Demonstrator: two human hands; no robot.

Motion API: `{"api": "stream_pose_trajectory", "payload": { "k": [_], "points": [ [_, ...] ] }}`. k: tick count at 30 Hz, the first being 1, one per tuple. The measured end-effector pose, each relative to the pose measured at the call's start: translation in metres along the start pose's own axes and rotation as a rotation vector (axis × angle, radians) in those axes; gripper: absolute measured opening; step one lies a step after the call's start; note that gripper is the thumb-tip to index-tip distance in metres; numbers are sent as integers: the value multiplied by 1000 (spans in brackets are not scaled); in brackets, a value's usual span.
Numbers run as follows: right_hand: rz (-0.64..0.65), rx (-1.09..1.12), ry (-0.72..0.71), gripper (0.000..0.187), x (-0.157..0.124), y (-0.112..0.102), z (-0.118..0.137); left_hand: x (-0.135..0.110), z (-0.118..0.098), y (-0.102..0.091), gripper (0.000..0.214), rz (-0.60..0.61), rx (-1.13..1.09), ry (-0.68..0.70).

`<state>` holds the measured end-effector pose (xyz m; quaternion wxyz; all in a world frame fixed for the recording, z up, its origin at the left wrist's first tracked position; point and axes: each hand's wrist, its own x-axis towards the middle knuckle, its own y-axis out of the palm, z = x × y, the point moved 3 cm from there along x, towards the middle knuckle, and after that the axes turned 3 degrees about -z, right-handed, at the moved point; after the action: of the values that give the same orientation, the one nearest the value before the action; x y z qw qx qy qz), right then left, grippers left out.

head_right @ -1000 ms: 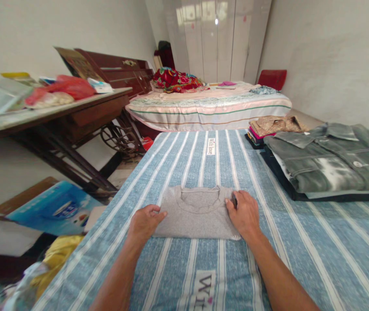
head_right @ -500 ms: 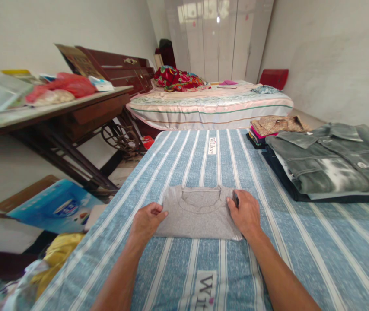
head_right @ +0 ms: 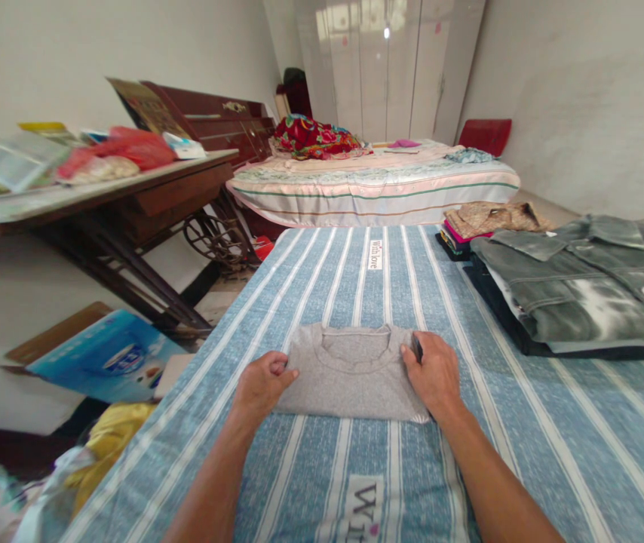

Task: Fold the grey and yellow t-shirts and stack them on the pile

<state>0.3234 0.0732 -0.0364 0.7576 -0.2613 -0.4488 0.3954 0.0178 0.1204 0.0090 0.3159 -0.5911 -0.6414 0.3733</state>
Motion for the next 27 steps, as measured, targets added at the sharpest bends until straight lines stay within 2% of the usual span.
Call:
{"api": "stream_pose_trajectory", "payload": {
  "k": [4,7,12,15,20,27],
  "points": [
    [-3,-4,-8,43,2,0,1,8,-5,-9,35,23,80,-16],
    [1,-7,-2,45,3,1,1,24,-13,-15,42,8,195,-7],
    [8,-9,1,44,4,3,-1,52,-27,-9,47,44,314,68],
    [-7,3,-8,42,3,4,-1,58,-29,-1,36,43,267,104],
    [-22,36,2,39,3,4,-2,58,-21,7,19,-29,78,80],
    [-50,139,4,33,4,0,1,58,-17,10,10,-80,-32,124]
  ]
}}
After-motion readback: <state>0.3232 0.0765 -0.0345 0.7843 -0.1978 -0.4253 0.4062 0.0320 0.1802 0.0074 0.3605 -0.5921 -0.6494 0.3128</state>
